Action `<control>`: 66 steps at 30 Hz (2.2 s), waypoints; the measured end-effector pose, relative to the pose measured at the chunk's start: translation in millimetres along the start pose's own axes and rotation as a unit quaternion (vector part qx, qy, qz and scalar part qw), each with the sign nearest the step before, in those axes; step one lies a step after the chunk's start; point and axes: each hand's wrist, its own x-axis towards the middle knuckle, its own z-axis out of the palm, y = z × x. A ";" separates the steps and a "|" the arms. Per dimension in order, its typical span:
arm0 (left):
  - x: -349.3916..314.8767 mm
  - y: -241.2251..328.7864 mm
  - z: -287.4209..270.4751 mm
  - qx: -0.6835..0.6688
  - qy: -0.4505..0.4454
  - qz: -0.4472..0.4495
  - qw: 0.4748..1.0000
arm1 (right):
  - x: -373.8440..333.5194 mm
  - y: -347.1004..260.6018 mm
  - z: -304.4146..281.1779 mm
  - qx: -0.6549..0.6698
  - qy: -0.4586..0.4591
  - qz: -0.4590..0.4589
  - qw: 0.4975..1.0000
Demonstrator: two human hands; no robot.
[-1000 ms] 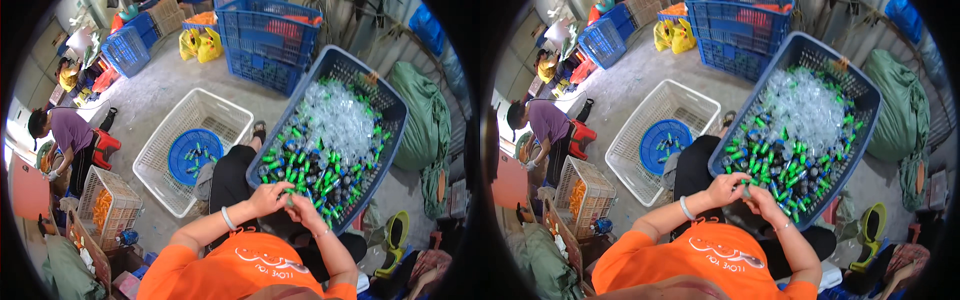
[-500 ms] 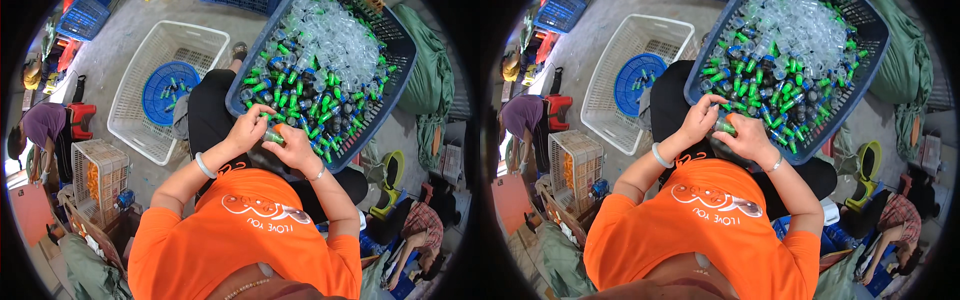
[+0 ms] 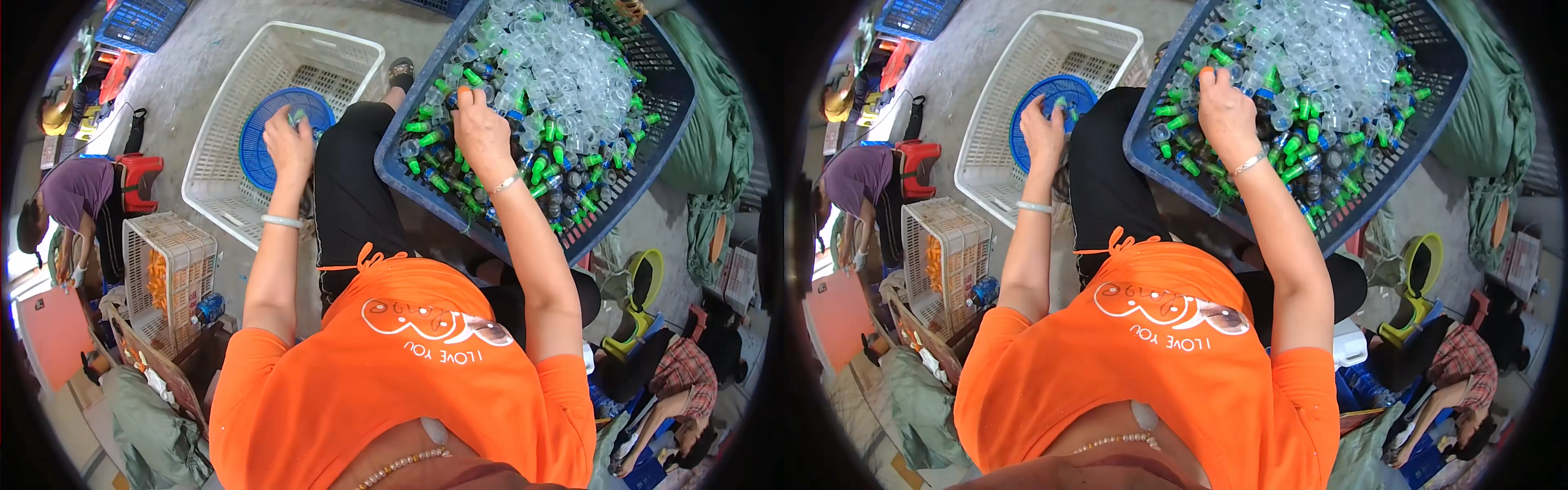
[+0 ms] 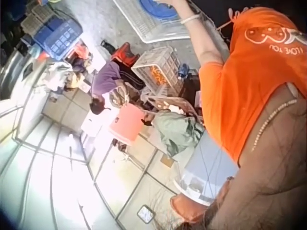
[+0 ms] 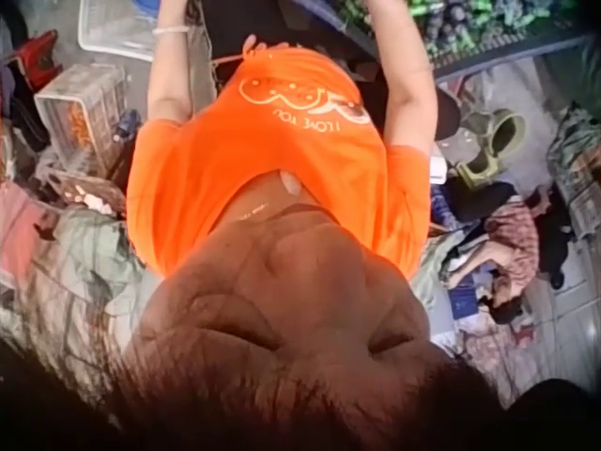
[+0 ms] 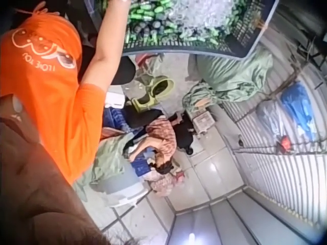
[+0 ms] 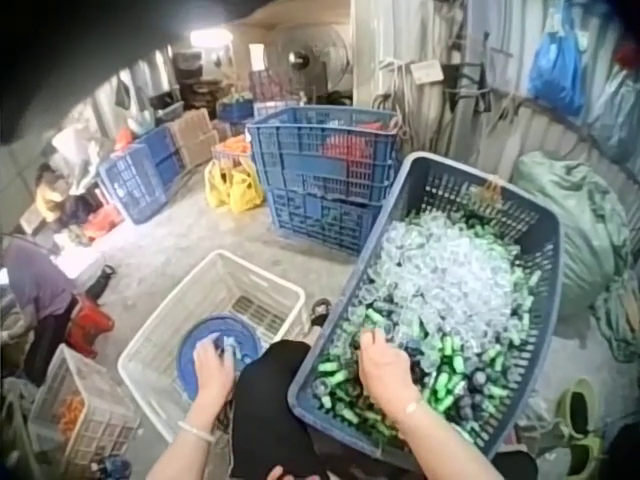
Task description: Sorting small plastic components from a bin of packing material into a separate basket.
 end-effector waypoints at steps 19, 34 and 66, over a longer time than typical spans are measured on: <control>-33.5 183.0 -31.3 -0.594 -0.470 -0.336 0.560 | -50.1 24.9 -38.1 0.056 0.199 0.034 0.978; -18.6 173.1 -40.1 -0.666 -0.441 -0.281 0.532 | -68.7 30.6 -60.6 0.323 -0.055 0.054 0.943; -14.1 59.5 -57.4 -0.280 -0.191 -0.114 0.934 | -88.8 -22.4 4.7 0.185 -0.063 0.014 0.981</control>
